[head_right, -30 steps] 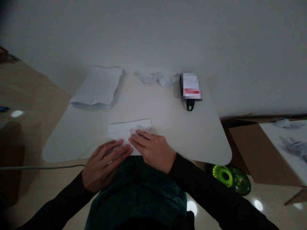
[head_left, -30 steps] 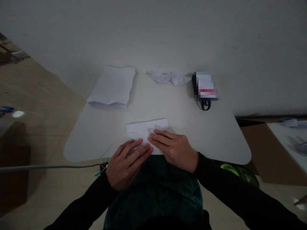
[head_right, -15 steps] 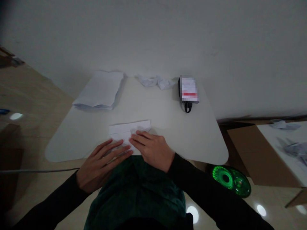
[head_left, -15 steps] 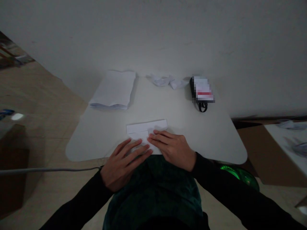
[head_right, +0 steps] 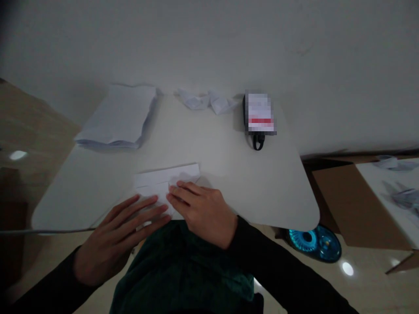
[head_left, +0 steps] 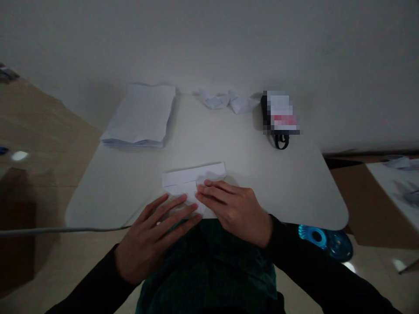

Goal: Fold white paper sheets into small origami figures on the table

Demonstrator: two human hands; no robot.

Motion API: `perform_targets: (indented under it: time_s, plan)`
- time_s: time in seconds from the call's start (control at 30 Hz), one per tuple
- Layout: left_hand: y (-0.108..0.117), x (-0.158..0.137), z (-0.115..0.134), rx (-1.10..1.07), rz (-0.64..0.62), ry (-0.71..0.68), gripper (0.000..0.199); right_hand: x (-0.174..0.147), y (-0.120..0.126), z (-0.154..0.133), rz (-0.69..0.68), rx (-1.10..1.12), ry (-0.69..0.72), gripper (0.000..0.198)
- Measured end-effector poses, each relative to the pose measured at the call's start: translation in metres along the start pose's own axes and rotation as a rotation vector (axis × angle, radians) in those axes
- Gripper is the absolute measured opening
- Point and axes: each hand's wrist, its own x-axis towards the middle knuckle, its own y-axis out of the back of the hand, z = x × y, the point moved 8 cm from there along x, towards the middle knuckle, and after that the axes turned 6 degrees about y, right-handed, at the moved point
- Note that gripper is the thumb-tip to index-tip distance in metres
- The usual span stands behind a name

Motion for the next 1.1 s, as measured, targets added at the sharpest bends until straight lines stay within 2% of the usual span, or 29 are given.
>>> perform_targets:
  time_s: [0.23,0.4,0.63,0.8,0.9,0.97,1.1]
  plan:
    - [-0.001,0.007,-0.002,0.014,0.08,0.063,0.044,0.001,-0.001,0.0,-0.032,0.005,0.007,0.036]
    - [-0.007,0.008,-0.001,0.041,0.132,0.093,0.048,0.002,0.0,0.002,-0.026,0.032,-0.007,0.035]
    - [-0.013,0.001,0.01,-0.047,0.148,0.0,0.05,0.002,0.0,0.001,-0.015,0.034,-0.006,0.035]
    - [-0.003,0.015,0.011,-0.089,0.176,-0.031,0.033,0.001,-0.002,0.0,-0.013,0.005,-0.011,0.037]
    - [0.005,0.024,0.001,-0.018,0.221,0.056,0.015,0.0,-0.004,-0.001,-0.02,-0.022,-0.011,0.038]
    - [0.008,0.03,-0.012,0.03,0.232,0.19,0.007,0.0,-0.003,-0.001,-0.008,-0.03,-0.009,0.039]
    - [0.013,0.036,-0.032,0.028,0.261,0.438,0.008,0.003,0.002,-0.001,0.046,-0.017,-0.023,0.038]
